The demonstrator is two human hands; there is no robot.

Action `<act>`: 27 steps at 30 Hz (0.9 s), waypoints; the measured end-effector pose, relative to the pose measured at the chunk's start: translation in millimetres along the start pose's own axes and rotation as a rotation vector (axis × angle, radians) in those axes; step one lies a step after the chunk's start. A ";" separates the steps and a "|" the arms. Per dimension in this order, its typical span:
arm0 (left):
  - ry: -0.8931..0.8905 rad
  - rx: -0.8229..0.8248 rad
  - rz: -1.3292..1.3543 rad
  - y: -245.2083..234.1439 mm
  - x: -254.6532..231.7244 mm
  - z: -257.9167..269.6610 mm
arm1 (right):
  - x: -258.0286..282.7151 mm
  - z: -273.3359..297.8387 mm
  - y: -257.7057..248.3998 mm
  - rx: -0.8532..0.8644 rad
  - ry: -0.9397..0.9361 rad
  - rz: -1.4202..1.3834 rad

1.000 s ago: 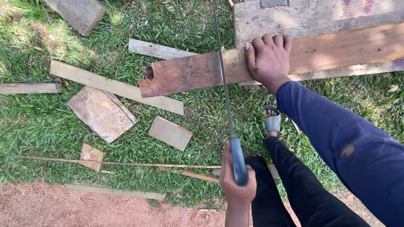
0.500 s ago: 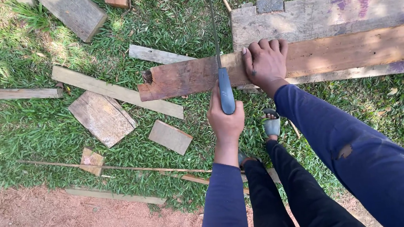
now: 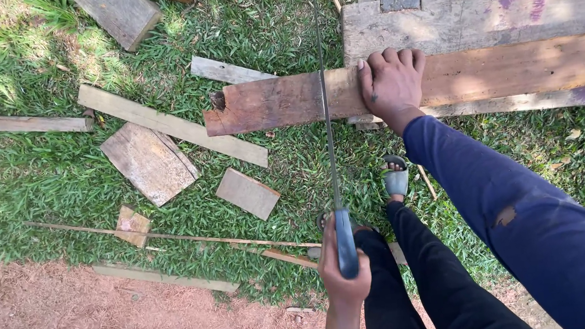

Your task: Using a hand saw to cut through a wooden plank outdoors.

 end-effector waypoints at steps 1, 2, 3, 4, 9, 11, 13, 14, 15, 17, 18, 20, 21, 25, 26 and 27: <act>0.041 -0.002 -0.047 -2.0 0.7 7.6 | -0.6 1.3 1.0 0.015 0.016 0.000; 0.082 -0.004 -0.094 -3.8 1.5 15.4 | -1.4 2.7 2.1 0.031 0.031 0.001; 0.083 -0.003 -0.093 -0.4 3.5 8.7 | -1.9 1.3 2.4 0.029 0.032 0.001; 0.087 -0.011 -0.103 2.7 5.0 2.2 | -1.7 0.1 2.0 0.022 0.020 0.000; 0.139 -0.056 -0.127 31.2 -1.6 -105.5 | -2.2 -0.1 1.2 0.009 0.008 0.008; 0.224 -0.087 -0.135 44.9 -12.9 -157.0 | -2.1 1.7 0.7 -0.019 -0.002 0.016; 0.199 -0.095 -0.160 48.9 -17.0 -170.6 | -2.2 0.9 -0.9 0.000 0.010 0.004; 0.173 -0.105 -0.186 50.1 -18.5 -176.8 | -2.1 1.1 -0.9 0.021 0.019 -0.009; 0.170 -0.104 -0.193 47.6 -15.1 -171.1 | -1.5 2.8 0.9 0.025 0.021 -0.015; 0.188 -0.090 -0.179 46.9 -11.6 -165.2 | -2.8 -0.2 -0.1 0.003 0.017 -0.029; 0.197 -0.091 -0.177 44.1 -10.4 -153.7 | -3.8 -3.4 -0.6 -0.006 0.016 -0.027; 0.179 -0.095 -0.121 34.3 -3.4 -119.4 | -3.8 3.3 3.2 0.013 0.020 -0.013; 0.177 -0.099 -0.122 26.7 -0.2 -94.9 | -3.3 2.4 3.3 0.015 0.016 -0.015; -0.063 -0.013 -0.015 1.4 19.9 -7.9 | -3.0 0.0 2.9 0.020 0.021 -0.028; -0.244 0.034 0.076 -1.9 31.0 11.6 | -4.1 -1.9 2.1 0.017 0.021 -0.046; -0.248 0.037 0.075 -2.1 26.4 10.9 | -4.9 -0.6 3.6 0.021 0.024 -0.045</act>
Point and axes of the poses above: each hand's wrist, its own z-axis away from the middle knuckle, its own y-axis out of the palm, x = y × z, the point moved 6 cm from there along -z, towards the middle knuckle, and after that the axes turned 3 degrees about x, right-handed, at the moved point
